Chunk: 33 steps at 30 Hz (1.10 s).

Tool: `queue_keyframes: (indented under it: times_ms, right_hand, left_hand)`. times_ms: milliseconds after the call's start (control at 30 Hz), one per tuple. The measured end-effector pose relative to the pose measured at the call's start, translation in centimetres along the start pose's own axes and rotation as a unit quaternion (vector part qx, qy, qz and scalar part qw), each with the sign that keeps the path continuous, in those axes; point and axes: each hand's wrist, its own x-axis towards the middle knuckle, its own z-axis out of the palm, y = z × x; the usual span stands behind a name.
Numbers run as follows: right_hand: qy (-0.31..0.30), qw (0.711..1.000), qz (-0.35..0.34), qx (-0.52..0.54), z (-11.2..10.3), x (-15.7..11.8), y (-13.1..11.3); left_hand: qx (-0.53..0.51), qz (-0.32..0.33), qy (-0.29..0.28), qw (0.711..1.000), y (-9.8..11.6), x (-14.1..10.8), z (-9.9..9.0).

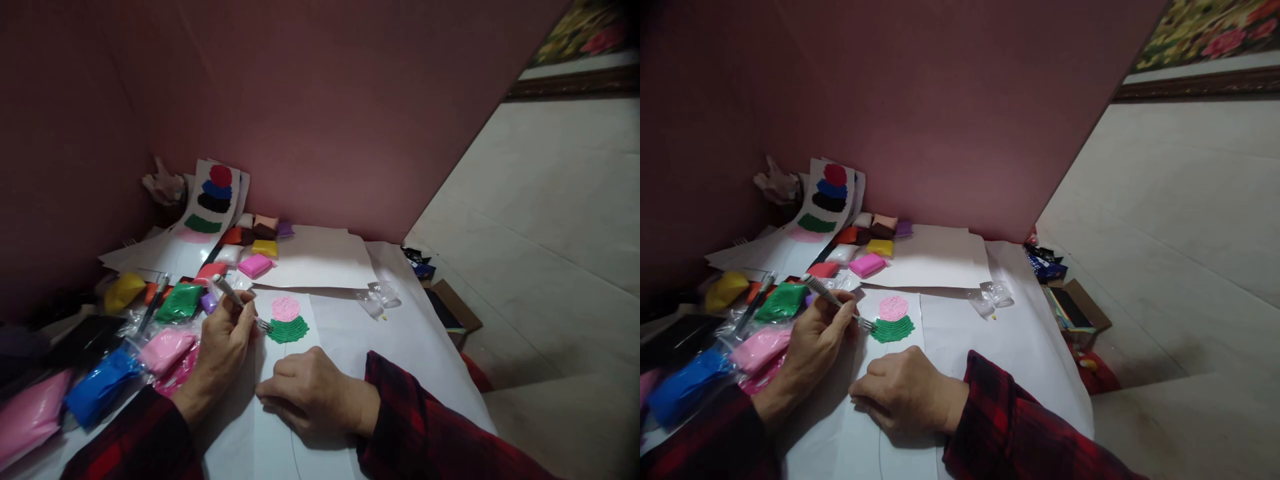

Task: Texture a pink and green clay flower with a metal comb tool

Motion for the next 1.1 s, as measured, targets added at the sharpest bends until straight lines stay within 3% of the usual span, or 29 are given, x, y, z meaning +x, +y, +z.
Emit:
queue_keyframes:
  times_ms: [400, 700, 900, 1100]
  right_hand:
    - [-0.007, 1.000, -0.002, -0.008, 0.01, -0.01, 0.06]
    - [-0.011, 1.000, 0.000, -0.002, -0.03, 0.01, 0.08]
    - [-0.016, 1.000, -0.002, -0.007, 0.02, -0.06, 0.06]
    - [-0.003, 1.000, -0.001, -0.003, -0.04, -0.05, 0.01]
  left_hand:
    - [0.058, 0.036, 0.051, 0.996, 0.73, 0.06, -0.21]
    - [0.010, -0.007, 0.004, 1.000, 0.26, -0.10, -0.15]
    - [0.073, 0.035, 0.026, 0.996, 0.71, -0.08, -0.37]
    - [0.046, 0.023, 0.036, 0.998, 0.58, -0.10, -0.41]
